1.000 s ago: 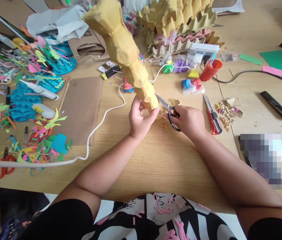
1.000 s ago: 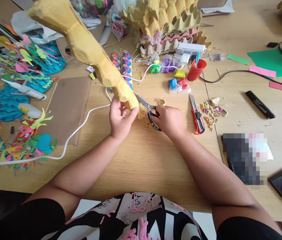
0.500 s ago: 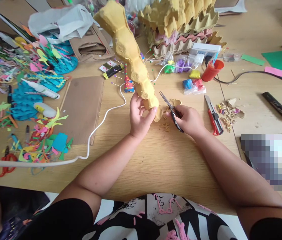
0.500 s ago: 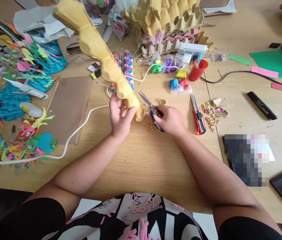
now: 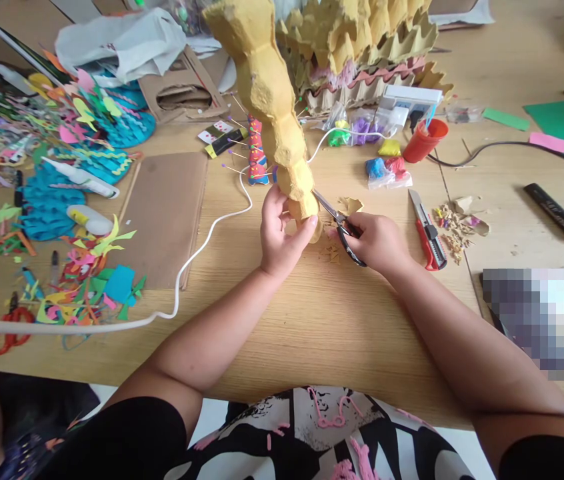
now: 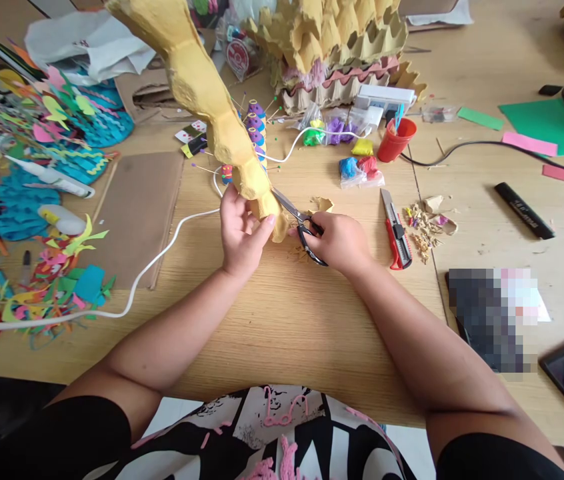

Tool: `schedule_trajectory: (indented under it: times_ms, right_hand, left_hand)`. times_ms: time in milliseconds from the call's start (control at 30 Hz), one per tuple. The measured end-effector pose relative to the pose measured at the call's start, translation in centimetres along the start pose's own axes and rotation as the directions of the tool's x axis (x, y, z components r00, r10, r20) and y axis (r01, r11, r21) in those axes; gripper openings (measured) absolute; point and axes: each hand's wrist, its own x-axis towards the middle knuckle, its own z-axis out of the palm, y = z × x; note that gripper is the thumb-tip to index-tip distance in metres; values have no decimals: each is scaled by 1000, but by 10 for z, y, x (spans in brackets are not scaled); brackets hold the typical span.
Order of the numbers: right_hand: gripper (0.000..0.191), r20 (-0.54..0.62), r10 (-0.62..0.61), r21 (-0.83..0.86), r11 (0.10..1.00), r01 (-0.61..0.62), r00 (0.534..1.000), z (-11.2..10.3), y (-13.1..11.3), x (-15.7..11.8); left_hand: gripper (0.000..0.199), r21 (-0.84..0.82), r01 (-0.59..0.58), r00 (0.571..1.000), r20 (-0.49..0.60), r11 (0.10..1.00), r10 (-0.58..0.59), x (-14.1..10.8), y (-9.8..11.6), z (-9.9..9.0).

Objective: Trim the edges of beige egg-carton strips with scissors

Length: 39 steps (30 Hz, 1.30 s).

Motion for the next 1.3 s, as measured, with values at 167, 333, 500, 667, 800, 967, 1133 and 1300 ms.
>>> schedule_trajectory:
  times_ms: [167, 333, 500, 667, 800, 967, 1133, 1300]
  right_hand:
    - [58, 24, -27, -30, 999, 28, 999, -2, 1, -1]
    - [60, 24, -2, -45, 999, 3, 1000, -3, -3, -1]
    - [64, 13, 17, -61, 998, -16, 1000, -3, -4, 0]
    - [66, 2, -1, -60, 998, 1, 1000, -4, -1, 0]
    - [64, 17, -52, -34, 998, 52, 999, -5, 1, -1]
    - [60, 16, -43, -42, 998, 44, 999, -4, 0, -2]
    - [61, 14, -9, -49, 999, 10, 1000, -3, -2, -2]
    - [64, 12, 18, -67, 998, -17, 1000, -4, -4, -1]
  left_hand:
    - [87, 68, -13, 1000, -7, 998, 13, 1, 1, 1]
    - [88, 61, 12, 1000, -15, 998, -11, 1, 3, 0]
    - [87, 29, -2, 1000, -12, 1000, 2, 1, 1, -1]
    - [86, 91, -14, 1000, 0, 996, 14, 1, 1, 0]
    - [83, 80, -36, 999, -22, 996, 38, 1, 4, 2]
    - [83, 94, -32, 999, -17, 995, 34, 1, 4, 2]
    - [84, 91, -25, 999, -30, 996, 28, 1, 3, 1]
    - [84, 82, -42, 999, -28, 996, 44, 1, 2, 1]
